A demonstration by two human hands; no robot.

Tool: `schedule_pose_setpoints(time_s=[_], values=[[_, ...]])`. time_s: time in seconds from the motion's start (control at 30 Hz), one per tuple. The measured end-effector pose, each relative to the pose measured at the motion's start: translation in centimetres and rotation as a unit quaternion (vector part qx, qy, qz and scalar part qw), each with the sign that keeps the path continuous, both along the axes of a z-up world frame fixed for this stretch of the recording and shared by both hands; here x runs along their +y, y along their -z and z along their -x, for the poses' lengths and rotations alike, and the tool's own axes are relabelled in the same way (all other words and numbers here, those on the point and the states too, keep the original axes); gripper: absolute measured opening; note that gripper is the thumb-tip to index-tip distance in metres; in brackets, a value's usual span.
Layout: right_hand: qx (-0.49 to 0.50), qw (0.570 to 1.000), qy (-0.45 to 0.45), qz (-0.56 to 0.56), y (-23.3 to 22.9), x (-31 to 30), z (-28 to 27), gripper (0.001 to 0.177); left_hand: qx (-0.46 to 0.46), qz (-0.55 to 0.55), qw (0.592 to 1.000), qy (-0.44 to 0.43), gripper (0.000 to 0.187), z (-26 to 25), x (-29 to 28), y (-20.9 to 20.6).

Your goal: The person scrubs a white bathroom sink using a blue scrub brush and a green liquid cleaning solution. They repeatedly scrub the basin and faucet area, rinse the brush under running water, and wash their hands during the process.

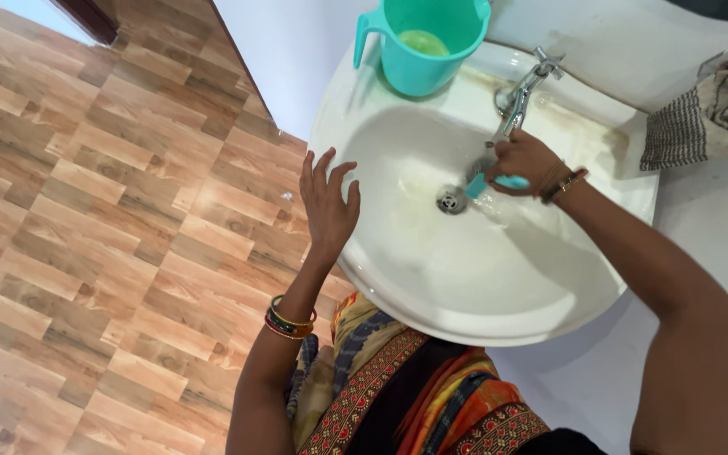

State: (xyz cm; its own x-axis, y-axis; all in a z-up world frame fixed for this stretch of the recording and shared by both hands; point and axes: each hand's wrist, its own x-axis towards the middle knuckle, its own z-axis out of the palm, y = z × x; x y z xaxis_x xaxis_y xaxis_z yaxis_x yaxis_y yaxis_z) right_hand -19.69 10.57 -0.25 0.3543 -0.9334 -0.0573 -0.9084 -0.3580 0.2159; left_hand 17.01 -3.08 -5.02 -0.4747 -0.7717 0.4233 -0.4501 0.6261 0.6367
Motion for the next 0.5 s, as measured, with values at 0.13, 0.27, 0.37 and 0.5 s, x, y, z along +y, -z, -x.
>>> schedule_pose_setpoints(time_s=[0.13, 0.27, 0.37, 0.5], values=[[-0.036, 0.993, 0.041, 0.104, 0.6, 5.0, 0.6, 0.012, 0.006, 0.003, 1.0, 0.006, 0.031, 0.0, 0.1, 0.2], [-0.015, 0.997, 0.03, 0.073, 2.0, 8.5, 0.3, 0.014, 0.001, 0.006, 1.0, 0.016, 0.029, 0.0, 0.0, 0.2], [-0.019, 0.966, 0.063, 0.249, 2.8, 10.4, -0.6, 0.01, -0.004, 0.01, 1.0, 0.017, 0.028, 0.2, -0.2, 0.2], [-0.025, 0.979, 0.097, 0.178, 4.8, 11.4, -1.8, 0.013, -0.013, 0.019, 0.999, 0.024, 0.028, -0.1, 0.0, 0.7]])
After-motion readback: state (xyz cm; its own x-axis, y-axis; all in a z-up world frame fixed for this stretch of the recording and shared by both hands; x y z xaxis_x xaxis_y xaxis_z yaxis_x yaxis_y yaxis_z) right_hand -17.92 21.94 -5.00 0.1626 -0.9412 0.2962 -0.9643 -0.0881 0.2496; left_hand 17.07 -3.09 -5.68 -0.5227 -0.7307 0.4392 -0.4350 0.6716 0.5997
